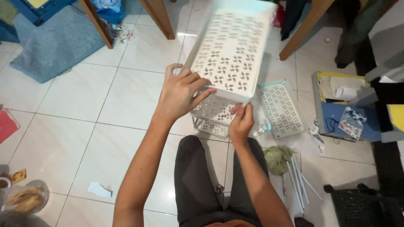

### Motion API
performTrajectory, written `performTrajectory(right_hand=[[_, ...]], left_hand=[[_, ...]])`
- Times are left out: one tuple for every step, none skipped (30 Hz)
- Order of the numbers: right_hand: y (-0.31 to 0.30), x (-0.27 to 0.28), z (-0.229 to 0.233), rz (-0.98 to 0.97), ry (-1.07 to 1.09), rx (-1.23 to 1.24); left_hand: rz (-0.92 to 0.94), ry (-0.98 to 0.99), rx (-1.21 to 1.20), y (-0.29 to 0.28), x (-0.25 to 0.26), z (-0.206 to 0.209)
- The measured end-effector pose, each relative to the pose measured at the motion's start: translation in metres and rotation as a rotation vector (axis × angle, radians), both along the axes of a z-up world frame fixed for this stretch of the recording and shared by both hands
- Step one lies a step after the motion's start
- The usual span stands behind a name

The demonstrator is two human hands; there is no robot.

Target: The person cleans white perforated plastic trays with a spray bottle and cloth, then inserts white cylindrical rods into the tray corners and stacks the trays to form a multi-tier unit.

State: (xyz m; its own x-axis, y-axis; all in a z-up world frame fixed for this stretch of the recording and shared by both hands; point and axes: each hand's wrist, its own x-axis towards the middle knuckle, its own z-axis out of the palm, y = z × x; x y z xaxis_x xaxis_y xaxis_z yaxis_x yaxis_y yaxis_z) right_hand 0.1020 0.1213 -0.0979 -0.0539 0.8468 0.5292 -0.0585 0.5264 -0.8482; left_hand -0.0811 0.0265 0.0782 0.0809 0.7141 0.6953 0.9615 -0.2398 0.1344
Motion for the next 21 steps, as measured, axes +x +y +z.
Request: performTrajectory(right_hand=[[0.006,0.008,0.006,0.001,-0.057,0.045],[0.012,0.015,0.013,-0.001,-0.114,0.093],[0.018,0.020,0.019,-0.002,-0.172,0.139],[0.023,0.020,0.024,0.069,-0.115,0.106],[0.028,0.020,0.028,0.140,-0.058,0.073],[0.030,0.020,0.029,0.211,-0.002,0.035],[0.033,0.018,0.029,0.197,-0.032,0.015],[0.035,0.016,0.027,0.187,-0.064,-0.007],[0.036,0.014,0.024,0.176,-0.095,-0.028],[0.039,0.011,0.024,0.204,-0.060,-0.031],[0.042,0.008,0.023,0.233,-0.025,-0.034],[0.045,0.007,0.022,0.256,0.011,-0.037],[0.047,0.005,0.020,0.260,0.044,-0.050],[0.046,0.004,0.018,0.261,0.078,-0.068],[0.045,0.004,0.016,0.262,0.112,-0.086],[0.045,0.004,0.015,0.260,0.101,-0.070],[0.044,0.004,0.014,0.257,0.089,-0.054],[0.044,0.002,0.014,0.263,0.077,-0.038],[0.044,0.000,0.014,0.270,0.097,-0.007],[0.041,0.002,0.012,0.275,0.115,0.015],[0.038,0.004,0.009,0.279,0.133,0.037]], left_hand=[[0.009,0.014,-0.024,0.000,0.005,0.002],[0.016,0.030,-0.045,0.001,0.010,0.005],[0.023,0.045,-0.066,0.001,0.017,0.007],[0.012,0.063,-0.031,0.003,0.024,0.008],[0.001,0.079,0.005,0.007,0.032,0.009],[-0.010,0.095,0.035,0.010,0.041,0.007],[0.023,0.098,0.020,0.015,0.050,0.004],[0.059,0.101,0.003,0.019,0.057,0.001],[0.095,0.103,-0.014,0.021,0.061,-0.003],[0.093,0.102,0.015,0.024,0.061,-0.005],[0.091,0.100,0.045,0.025,0.059,-0.006],[0.084,0.099,0.075,0.026,0.057,-0.006],[0.091,0.093,0.080,0.027,0.055,-0.006],[0.097,0.087,0.081,0.025,0.053,-0.006],[0.102,0.080,0.081,0.023,0.051,-0.006],[0.093,0.060,0.075,0.022,0.050,-0.005],[0.084,0.039,0.068,0.022,0.050,-0.003],[0.084,0.019,0.062,0.020,0.049,-0.002],[0.084,0.003,0.032,0.020,0.048,0.000],[0.081,-0.015,-0.006,0.019,0.049,0.001],[0.078,-0.034,-0.044,0.018,0.050,0.001]])
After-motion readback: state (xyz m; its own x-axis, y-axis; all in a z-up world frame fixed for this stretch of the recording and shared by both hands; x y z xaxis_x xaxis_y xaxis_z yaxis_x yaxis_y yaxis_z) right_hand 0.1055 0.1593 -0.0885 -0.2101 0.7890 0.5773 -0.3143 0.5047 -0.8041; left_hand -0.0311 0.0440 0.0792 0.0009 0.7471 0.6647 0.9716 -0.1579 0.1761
